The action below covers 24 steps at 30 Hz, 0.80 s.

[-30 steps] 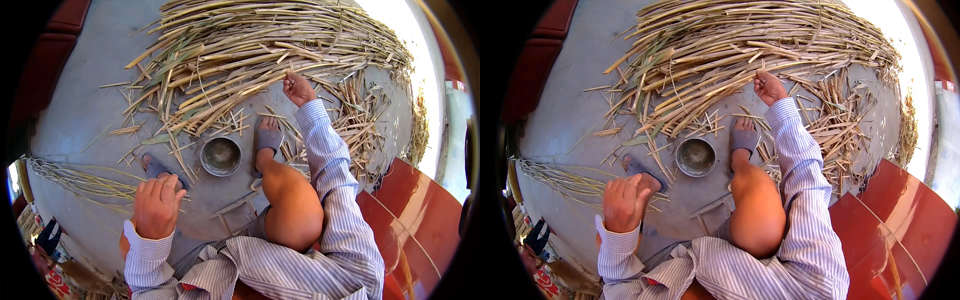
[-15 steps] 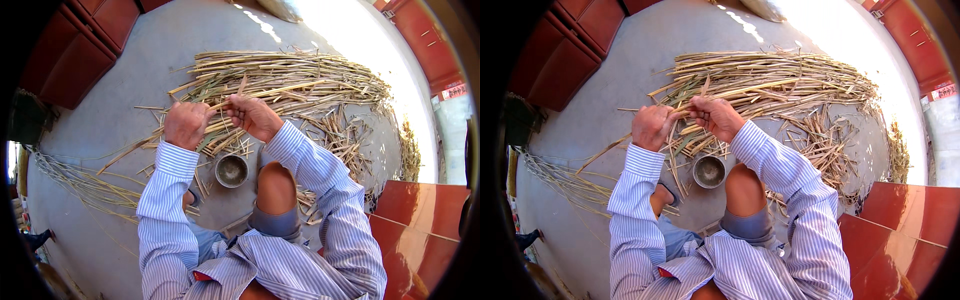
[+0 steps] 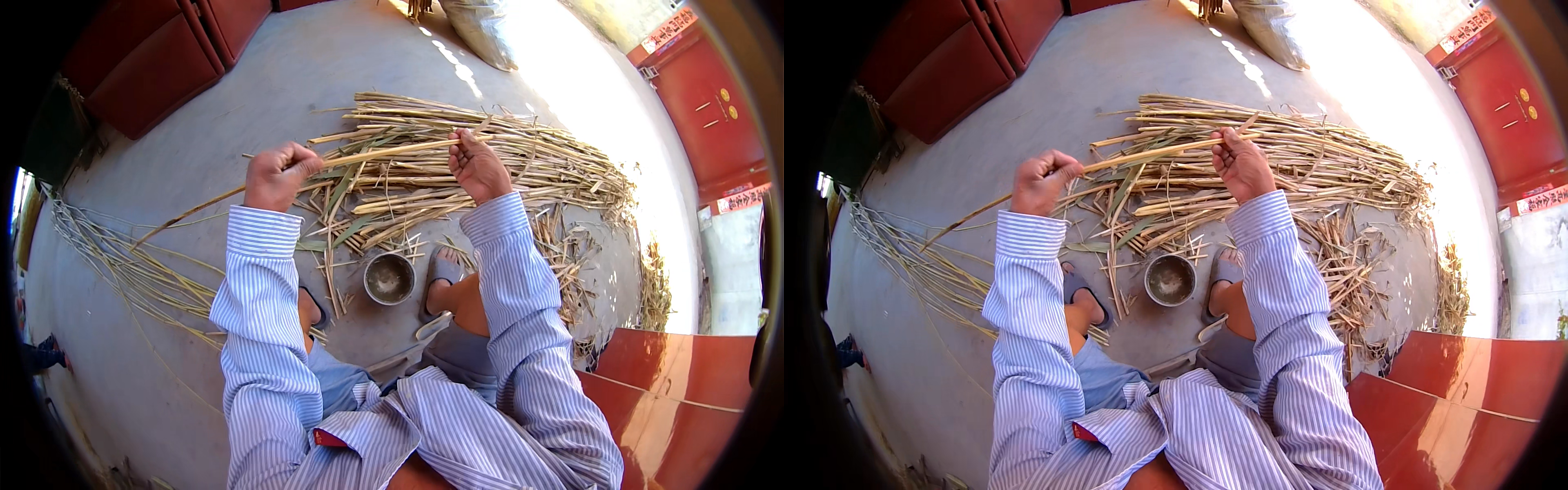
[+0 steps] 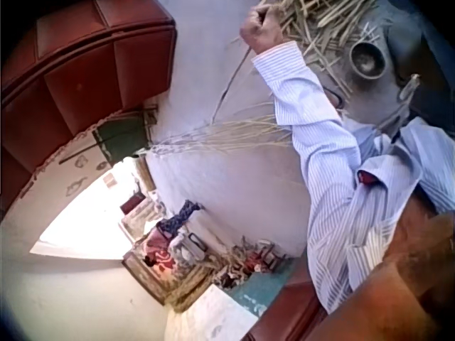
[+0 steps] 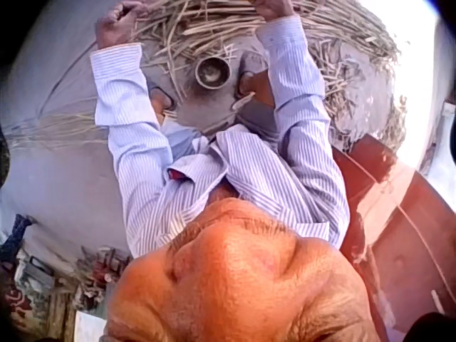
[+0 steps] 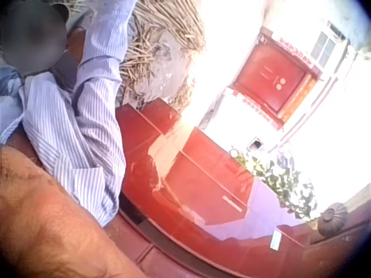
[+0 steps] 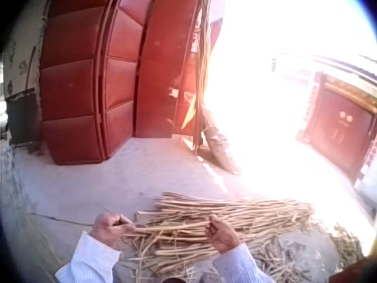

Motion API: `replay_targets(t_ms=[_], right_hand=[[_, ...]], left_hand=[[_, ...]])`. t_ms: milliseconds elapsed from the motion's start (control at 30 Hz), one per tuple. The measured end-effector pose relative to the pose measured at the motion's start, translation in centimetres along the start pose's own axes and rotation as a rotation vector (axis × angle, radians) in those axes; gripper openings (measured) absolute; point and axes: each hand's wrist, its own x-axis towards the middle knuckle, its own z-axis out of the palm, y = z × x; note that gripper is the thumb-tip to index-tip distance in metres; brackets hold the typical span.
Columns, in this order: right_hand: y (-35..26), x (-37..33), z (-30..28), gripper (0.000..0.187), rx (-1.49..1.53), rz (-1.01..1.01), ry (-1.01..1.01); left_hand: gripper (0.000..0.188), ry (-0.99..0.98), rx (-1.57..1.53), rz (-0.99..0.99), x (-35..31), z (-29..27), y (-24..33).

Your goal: The person sits on the floor and processes long dried plant stalks by hand. They repeatedly pull the outer layers off each stalk, creating a pile of processed material and a separate pile of waste.

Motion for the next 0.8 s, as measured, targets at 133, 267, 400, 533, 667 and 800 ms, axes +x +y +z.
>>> replay_targets(t_ms=[133, 267, 400, 533, 667, 800], right_hand=[[1.0, 1.1, -2.5, 0.014, -0.009, -0.036, -0.036], [3.0, 0.0, 0.9, 0.016, -0.064, -0.035, -0.063], [4.6, -0.3, 4.2, 0.017, -0.039, 0.045, -0.133], [3.2, 0.4, 3.4, 0.015, 0.009, 0.046, -0.096], [0.0, 1.7, -0.1, 0.016, 0.031, -0.120, -0.027], [0.0, 1.3, -0.3, 0.021, -0.082, -0.185, 0.055]], left_hand=[[0.019, 0.252, -0.063, 0.009, 1.4, -1.3, -1.0], [0.027, 0.293, 0.765, 0.489, 1.9, 2.4, -0.1], [0.027, 0.016, 0.810, 0.536, 2.0, 7.1, 1.0], [0.022, -0.129, 0.626, 0.357, 3.0, 7.4, 0.3], [0.019, -0.130, 0.582, 0.208, 3.1, 5.5, 0.5], [0.015, -0.095, 0.619, 0.350, 2.7, 6.0, -0.6]])
